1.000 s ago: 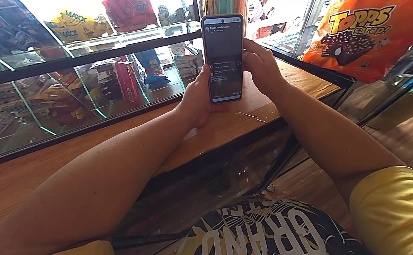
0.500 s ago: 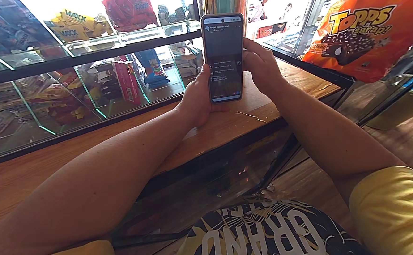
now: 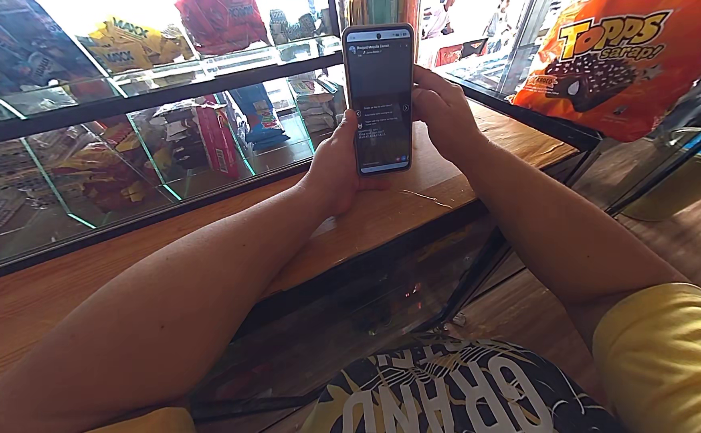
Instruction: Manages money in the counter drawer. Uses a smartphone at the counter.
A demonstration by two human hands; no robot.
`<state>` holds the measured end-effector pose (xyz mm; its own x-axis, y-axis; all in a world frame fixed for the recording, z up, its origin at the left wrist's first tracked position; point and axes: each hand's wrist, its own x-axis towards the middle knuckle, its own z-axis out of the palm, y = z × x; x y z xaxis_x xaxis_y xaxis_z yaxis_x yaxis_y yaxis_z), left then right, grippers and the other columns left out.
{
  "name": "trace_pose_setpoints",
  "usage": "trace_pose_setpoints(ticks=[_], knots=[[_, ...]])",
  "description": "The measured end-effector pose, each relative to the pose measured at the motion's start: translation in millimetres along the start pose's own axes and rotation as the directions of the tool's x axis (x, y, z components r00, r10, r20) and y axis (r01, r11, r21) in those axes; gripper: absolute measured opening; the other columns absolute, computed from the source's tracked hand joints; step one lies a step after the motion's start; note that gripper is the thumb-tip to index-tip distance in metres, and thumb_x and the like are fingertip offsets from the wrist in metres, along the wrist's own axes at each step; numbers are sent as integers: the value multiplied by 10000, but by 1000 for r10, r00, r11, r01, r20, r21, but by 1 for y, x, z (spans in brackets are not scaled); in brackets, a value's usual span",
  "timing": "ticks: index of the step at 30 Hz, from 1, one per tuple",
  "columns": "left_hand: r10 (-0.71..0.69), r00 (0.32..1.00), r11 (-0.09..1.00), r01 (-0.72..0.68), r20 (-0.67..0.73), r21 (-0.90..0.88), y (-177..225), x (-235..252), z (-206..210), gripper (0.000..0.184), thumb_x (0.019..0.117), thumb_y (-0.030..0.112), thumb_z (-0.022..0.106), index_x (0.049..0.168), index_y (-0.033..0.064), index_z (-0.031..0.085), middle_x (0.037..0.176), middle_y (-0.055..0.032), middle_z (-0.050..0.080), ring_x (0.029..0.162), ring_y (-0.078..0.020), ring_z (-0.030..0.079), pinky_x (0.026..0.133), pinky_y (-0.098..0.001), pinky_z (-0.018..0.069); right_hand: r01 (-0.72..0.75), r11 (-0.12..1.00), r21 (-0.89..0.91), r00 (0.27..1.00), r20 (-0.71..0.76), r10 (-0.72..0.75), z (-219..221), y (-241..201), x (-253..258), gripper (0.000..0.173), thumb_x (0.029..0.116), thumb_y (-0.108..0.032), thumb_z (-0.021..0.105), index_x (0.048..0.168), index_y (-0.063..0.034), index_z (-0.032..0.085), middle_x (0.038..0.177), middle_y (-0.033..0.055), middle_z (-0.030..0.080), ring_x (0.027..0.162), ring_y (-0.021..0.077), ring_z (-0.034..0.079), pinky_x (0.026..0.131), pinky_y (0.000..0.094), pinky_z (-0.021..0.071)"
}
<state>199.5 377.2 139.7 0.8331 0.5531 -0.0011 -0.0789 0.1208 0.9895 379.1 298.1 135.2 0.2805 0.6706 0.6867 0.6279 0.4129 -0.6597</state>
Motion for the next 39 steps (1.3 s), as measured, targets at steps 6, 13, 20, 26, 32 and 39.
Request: trace_pose_setpoints(ticks=[6,13,20,26,32,39], knots=[[-1,1000,1000,0,-5,-7,1,0,1,664,1077,583,103,1410,174,506,1286,-122,664,1116,-319,687,819,-534,600,1,1000,11,1000,6,-1,0,0,0,497,1020,-138,333,1469,4,492,1198,101,694,1003,86,693,880,294,581],[-7,1000,1000,7,-13,-21,1,0,1,657,1076,589,112,1416,178,496,1300,-125,653,1137,-328,676,837,-558,591,4,1000,10,1000,8,-4,-1,0,0,496,1020,-136,334,1469,8,490,1200,101,692,995,85,694,871,290,583],[5,1000,1000,-5,7,-8,0,1,0,667,1074,589,102,1412,177,503,1290,-126,660,1119,-324,683,816,-541,599,1,1000,12,1000,10,-1,-1,0,0,497,1020,-141,335,1468,5,492,1202,100,691,988,83,692,864,288,582],[-5,1000,1000,5,0,-10,1,0,0,662,1077,583,97,1418,179,495,1298,-125,655,1131,-319,678,829,-542,594,-3,1000,9,1000,7,3,0,0,0,493,1021,-145,335,1462,2,500,1203,101,689,1001,86,692,868,287,583],[-3,1000,1000,3,0,-9,1,0,0,666,1077,582,97,1414,174,501,1295,-125,659,1126,-322,682,821,-541,597,-13,1000,2,1000,5,13,0,0,1,496,1022,-151,334,1465,0,497,1188,98,692,995,87,692,871,291,582],[-4,1000,1000,4,-7,-15,0,0,1,670,1075,587,100,1409,172,506,1284,-129,663,1108,-321,688,815,-534,599,-11,1000,13,1000,12,10,0,1,0,510,1014,-143,331,1479,8,476,1187,101,692,993,82,689,868,289,578]])
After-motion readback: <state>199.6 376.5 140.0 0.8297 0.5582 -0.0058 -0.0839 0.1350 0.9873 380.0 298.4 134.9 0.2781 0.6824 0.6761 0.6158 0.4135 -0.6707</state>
